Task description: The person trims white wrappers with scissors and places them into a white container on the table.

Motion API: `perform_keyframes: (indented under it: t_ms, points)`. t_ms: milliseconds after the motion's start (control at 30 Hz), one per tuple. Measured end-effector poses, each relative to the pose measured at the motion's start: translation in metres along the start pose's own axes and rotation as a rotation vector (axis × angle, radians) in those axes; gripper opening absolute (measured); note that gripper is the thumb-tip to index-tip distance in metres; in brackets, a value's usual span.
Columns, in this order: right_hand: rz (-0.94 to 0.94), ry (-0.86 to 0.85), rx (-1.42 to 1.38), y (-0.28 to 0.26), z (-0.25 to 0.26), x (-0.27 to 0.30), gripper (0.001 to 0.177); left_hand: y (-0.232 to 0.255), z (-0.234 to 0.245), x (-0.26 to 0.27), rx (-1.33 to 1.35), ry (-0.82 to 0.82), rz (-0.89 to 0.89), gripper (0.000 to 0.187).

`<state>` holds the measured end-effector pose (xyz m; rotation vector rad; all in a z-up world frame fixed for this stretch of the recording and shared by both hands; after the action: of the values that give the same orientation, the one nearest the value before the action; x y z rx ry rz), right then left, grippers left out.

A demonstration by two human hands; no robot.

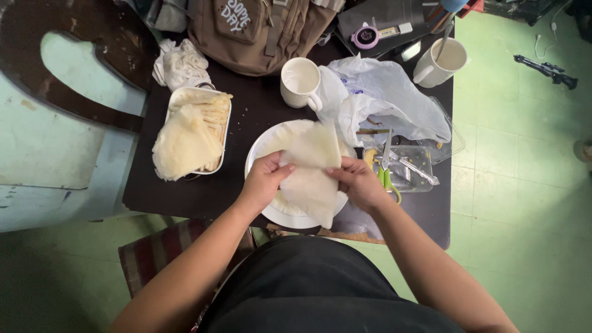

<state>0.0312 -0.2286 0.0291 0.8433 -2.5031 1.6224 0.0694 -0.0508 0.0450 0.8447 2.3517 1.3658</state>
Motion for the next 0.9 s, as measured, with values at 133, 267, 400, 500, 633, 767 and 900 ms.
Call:
perform_keyframes:
  t_ms: [133,267,400,500,633,767,900]
  points:
    - [0.111,-0.103,0.083,-0.030,-0.002,0.003,0.015,0.030,-0.021,-0.002,-0.184,-0.097,0.070,0.047]
    - [0.087,-0.056,0.028,-0.040,-0.013,0.002,0.019,0.031,-0.020,-0.006,-0.071,-0.081,0.149,0.050]
    - [0.154,-0.127,-0.048,-0.061,-0.038,0.007,0.024,-0.001,0.003,-0.002,-0.097,-0.007,0.342,0.028]
    - [0.199,-0.185,0.041,-0.065,-0.043,0.004,0.026,-0.007,0.007,-0.004,0.118,-0.020,0.287,0.020]
    - [0.210,-0.117,0.187,-0.057,-0.027,-0.001,0.025,-0.008,0.014,-0.006,0.185,0.020,0.257,0.019]
    - [0.143,-0.020,0.391,-0.050,-0.015,-0.004,0.023,-0.011,0.018,-0.006,0.245,0.031,0.246,0.021]
    - [0.230,-0.031,0.558,-0.062,-0.027,-0.003,0.025,-0.019,0.022,-0.005,0.325,0.115,0.269,0.023]
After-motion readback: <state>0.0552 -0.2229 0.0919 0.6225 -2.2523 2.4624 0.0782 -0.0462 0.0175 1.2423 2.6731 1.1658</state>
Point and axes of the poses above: each hand's wrist, its own x-axis away from the middle knuckle, its own z-axis out of the back of the hand, y = z × x, the point moved 10 cm from there along -x, towards the middle knuckle, and after that the axes turned 13 degrees about -y, right-handed, at the moved point
